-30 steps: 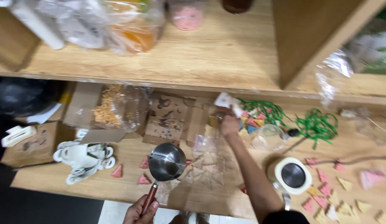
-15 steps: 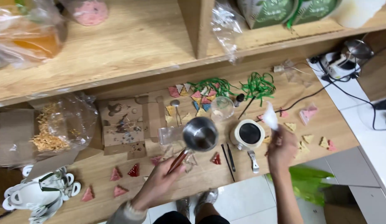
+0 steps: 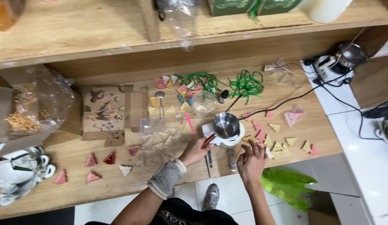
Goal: Assembling and packaging small wax decorative shapes for candle production at a workshop station.
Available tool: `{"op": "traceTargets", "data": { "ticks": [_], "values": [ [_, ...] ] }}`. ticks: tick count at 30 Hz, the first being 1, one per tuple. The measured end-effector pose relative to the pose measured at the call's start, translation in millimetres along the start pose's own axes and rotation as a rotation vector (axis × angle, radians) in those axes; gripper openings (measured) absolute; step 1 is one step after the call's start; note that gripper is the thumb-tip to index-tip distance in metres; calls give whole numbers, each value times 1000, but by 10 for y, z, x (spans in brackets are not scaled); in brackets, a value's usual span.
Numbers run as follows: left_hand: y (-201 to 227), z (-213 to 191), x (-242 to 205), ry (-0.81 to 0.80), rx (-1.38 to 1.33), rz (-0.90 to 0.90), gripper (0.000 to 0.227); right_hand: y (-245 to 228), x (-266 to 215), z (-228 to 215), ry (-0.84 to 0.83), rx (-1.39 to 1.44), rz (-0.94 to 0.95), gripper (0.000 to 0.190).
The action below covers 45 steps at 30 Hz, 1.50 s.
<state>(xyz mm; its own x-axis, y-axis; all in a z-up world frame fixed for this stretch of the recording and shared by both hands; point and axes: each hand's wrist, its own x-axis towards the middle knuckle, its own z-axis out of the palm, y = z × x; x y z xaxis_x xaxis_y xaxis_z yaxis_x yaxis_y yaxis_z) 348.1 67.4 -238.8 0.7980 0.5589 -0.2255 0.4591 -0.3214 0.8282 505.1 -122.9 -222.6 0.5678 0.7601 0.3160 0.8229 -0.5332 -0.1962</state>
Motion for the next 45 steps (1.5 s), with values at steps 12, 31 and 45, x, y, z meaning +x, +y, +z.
{"op": "traceTargets", "data": {
  "ticks": [12,31,45],
  "values": [
    [232,239,158,-120,126,-113,49,-280,-198,498,-476,1056,826,16],
    [288,-415,269,-148,31,-18,37,-444,-39,1096,-186,1388,1208,25],
    [265,-624,-12,-63,-139,-11,34,212,526,215,-142,569,386,27]
  ]
}}
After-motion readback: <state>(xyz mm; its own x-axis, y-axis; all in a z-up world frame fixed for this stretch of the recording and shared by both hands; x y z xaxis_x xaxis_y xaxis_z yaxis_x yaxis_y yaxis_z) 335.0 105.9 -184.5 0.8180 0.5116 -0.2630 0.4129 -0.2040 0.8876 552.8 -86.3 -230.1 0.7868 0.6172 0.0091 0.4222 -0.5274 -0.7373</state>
